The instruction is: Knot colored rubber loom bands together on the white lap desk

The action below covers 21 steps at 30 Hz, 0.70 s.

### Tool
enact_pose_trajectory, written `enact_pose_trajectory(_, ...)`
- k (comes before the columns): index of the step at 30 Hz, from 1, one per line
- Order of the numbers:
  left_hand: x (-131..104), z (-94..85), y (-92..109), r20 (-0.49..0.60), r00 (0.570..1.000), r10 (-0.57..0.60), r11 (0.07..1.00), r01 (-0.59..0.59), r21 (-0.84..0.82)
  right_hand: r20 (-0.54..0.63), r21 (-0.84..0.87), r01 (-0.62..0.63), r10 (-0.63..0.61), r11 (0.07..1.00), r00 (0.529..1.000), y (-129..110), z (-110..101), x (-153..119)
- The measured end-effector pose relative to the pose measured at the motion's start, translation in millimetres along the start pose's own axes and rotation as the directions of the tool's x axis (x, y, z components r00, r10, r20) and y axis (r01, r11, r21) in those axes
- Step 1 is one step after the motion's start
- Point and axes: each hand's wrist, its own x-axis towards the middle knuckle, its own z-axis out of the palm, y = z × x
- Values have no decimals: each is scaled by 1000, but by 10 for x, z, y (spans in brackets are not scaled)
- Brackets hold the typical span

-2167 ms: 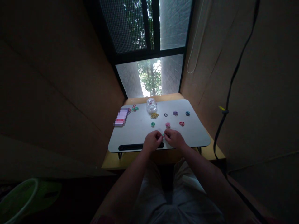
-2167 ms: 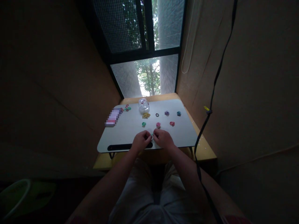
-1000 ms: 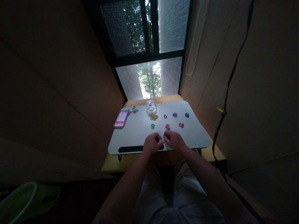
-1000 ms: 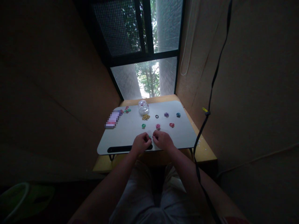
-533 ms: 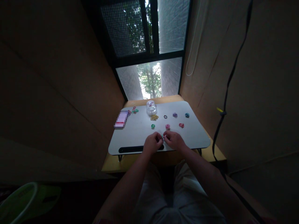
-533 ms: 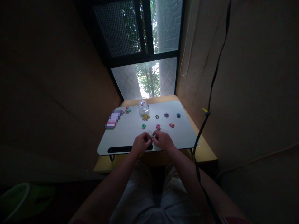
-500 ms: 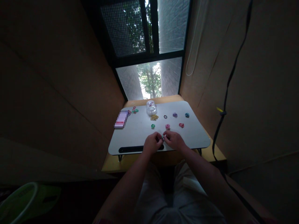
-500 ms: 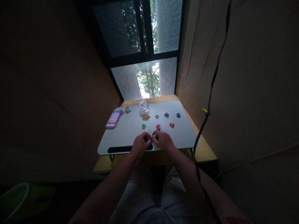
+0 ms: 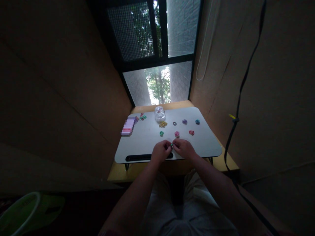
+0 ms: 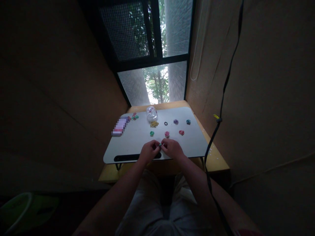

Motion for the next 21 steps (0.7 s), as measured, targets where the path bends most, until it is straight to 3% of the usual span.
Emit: enact_pose_trajectory(21, -8, 13, -20, -19, 1000, 0, 1000, 0, -26, -4, -4, -13, 13, 1000, 1000, -12, 6, -13)
